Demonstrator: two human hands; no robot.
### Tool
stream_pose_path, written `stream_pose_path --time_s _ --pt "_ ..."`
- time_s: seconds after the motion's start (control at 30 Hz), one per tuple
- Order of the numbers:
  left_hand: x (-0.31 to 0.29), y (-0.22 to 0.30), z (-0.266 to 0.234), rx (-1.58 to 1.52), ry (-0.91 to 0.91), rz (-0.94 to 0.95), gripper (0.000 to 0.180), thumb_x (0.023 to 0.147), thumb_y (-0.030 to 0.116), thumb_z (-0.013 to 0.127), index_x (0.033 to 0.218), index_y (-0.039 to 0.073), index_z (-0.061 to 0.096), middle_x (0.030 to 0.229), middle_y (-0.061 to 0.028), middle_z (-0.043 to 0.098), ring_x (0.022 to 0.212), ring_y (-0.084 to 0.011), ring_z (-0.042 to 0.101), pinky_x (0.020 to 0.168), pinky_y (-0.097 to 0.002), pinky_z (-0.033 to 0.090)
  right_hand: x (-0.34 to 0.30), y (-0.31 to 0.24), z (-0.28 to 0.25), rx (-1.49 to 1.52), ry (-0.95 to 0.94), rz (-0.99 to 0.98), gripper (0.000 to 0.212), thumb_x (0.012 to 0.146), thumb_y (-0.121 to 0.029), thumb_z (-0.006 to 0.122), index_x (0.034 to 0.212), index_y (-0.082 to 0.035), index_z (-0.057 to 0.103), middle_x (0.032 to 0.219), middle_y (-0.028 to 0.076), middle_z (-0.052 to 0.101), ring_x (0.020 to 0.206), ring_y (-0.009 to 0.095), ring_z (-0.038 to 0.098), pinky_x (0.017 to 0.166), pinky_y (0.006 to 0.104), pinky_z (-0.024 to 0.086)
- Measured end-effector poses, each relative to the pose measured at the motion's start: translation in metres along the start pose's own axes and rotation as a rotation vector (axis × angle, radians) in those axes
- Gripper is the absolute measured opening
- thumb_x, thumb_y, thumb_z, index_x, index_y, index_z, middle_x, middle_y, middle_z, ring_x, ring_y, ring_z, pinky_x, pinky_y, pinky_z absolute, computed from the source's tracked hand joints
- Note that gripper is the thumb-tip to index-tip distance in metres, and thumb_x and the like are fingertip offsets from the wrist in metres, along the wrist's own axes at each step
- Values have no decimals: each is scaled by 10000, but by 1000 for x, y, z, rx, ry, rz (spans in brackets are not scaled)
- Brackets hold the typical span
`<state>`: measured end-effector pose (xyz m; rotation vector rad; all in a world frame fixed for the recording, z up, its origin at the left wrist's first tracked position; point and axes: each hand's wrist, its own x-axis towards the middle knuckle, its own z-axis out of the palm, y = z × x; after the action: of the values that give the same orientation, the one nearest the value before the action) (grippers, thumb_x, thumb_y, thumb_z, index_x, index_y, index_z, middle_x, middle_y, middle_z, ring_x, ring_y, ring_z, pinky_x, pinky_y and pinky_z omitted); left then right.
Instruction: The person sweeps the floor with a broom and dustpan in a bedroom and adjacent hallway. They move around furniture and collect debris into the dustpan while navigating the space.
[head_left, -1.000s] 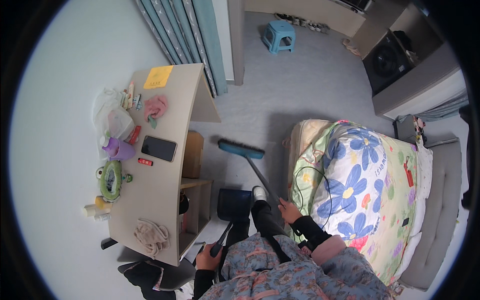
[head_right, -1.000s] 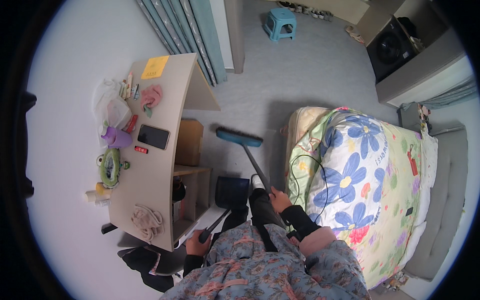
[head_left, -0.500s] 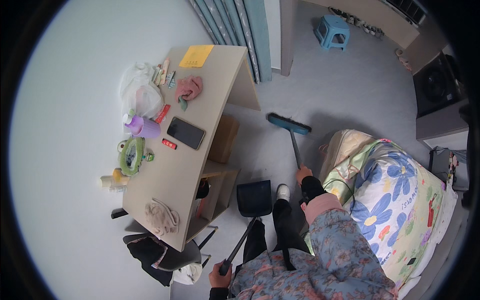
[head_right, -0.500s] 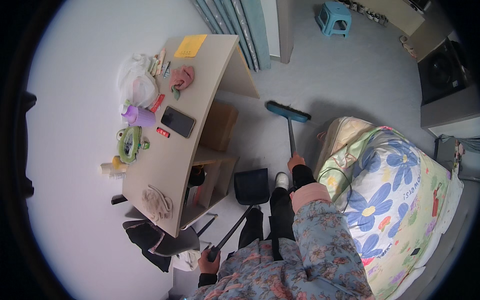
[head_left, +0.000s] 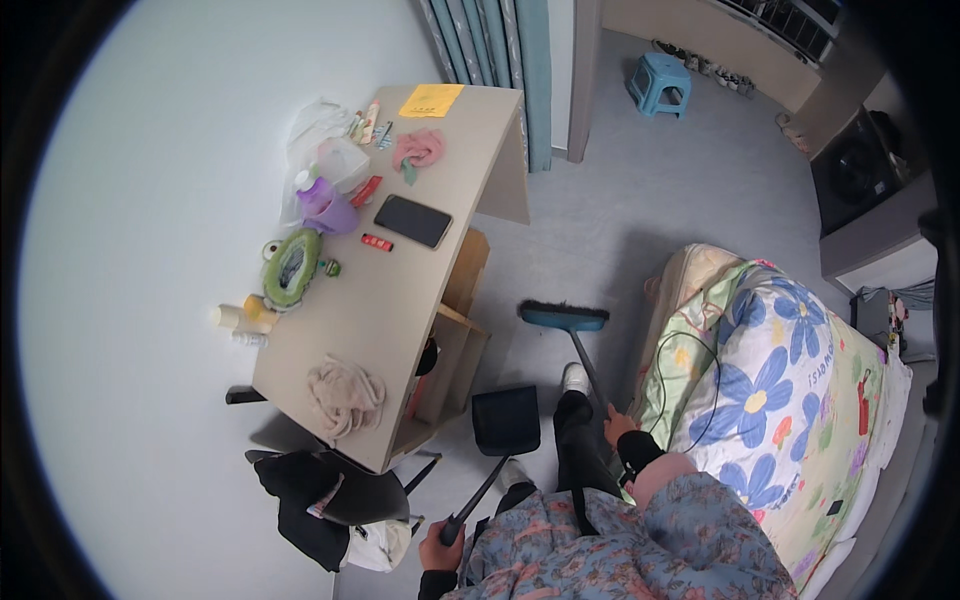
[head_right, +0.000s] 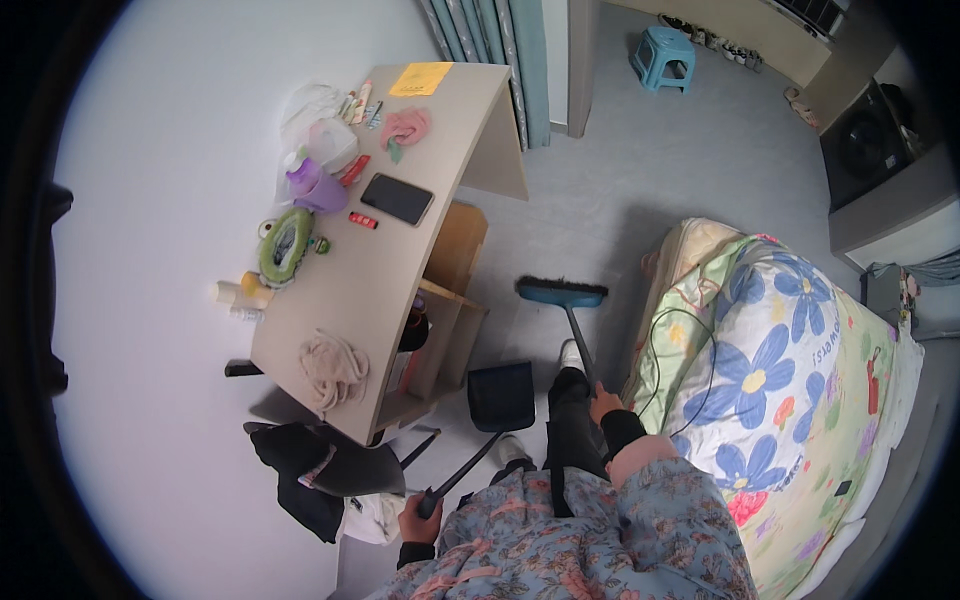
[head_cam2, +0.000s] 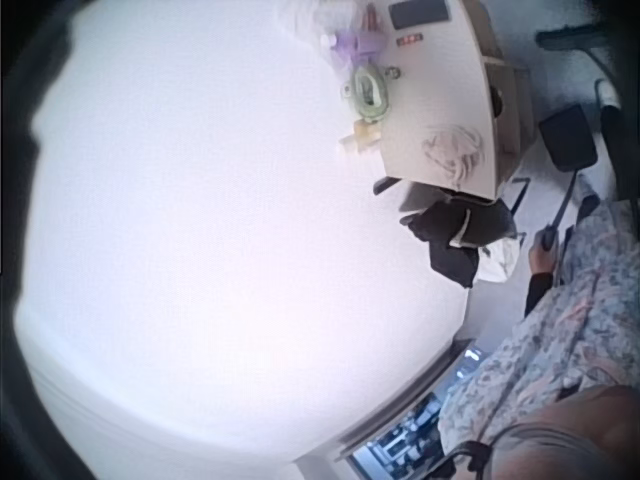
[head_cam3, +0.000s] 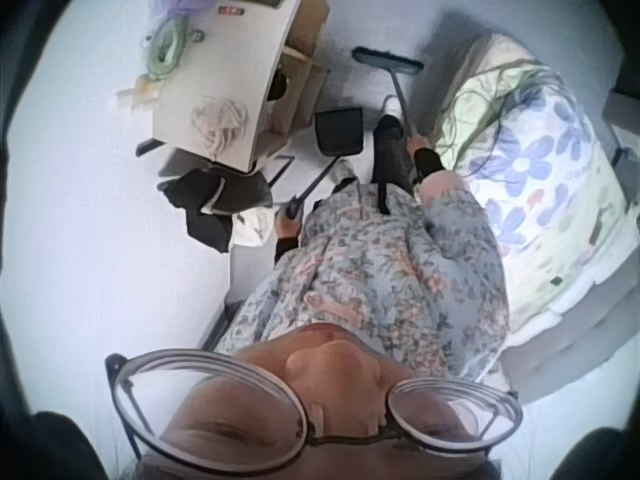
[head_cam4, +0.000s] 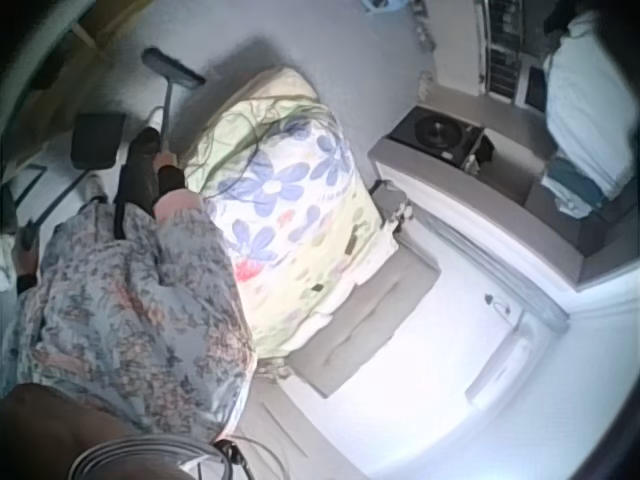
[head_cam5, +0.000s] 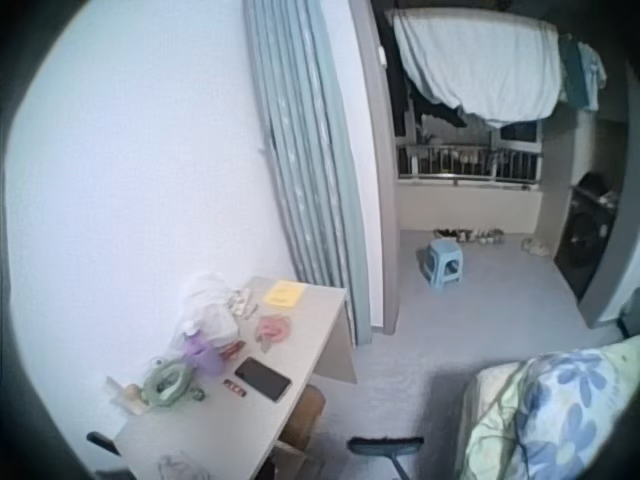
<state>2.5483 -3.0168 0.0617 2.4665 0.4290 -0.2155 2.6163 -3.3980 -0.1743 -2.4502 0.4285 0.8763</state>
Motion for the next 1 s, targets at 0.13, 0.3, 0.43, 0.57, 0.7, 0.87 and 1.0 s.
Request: stream_pose_path --time_s 0.13,0.3,0.43,0.57,0.7,0.87,1.0 --pt "-24 -41 -20 29 -31 9 294 648 284 695 806 77 559 608 -136 580 594 -302 592 513 -351 464 -65 -12 50 -59 -7 -7 494 800 -211 429 1236 -13 309 767 226 586 685 363 575 683 448 453" --pt "-36 -72 -38 26 -24 54 294 646 294 695 806 82 568 598 -130 579 575 -296 591 513 -348 467 -100 -38 33 125 -92 63 470 812 -208 446 1239 -45 340 710 203 580 571 319 575 556 390 468" --pt "-40 -82 -40 33 -15 49 291 641 292 699 799 86 568 599 -131 578 578 -303 589 509 -351 466 -93 -62 -20 551 -94 244 389 824 -198 453 1174 -30 428 558 135 536 409 201 526 363 310 429" --pt "-40 -77 -33 55 23 -38 298 635 251 717 791 52 557 621 -148 583 597 -290 600 533 -344 467 -65 -78 -60 686 -10 213 339 826 -182 444 1122 -16 468 529 132 517 394 212 512 367 324 424" --pt "-37 -55 -20 93 116 -125 281 638 237 712 762 47 546 622 -149 583 598 -289 601 524 -343 462 18 -94 -94 384 74 15 316 835 -167 414 1101 1 447 572 148 522 465 228 550 410 358 442" --pt "-22 -24 -7 103 109 -222 276 643 235 702 761 42 545 626 -145 584 606 -291 600 533 -349 458 133 -131 -112 214 104 24 290 794 -157 431 1010 36 433 862 257 558 817 382 550 698 445 450" --pt "-24 2 2 207 137 -298 279 642 249 700 765 52 544 625 -138 585 603 -292 599 531 -351 457 181 -153 -106 178 41 100 387 800 -153 411 1139 29 369 869 252 561 819 371 557 716 425 455"
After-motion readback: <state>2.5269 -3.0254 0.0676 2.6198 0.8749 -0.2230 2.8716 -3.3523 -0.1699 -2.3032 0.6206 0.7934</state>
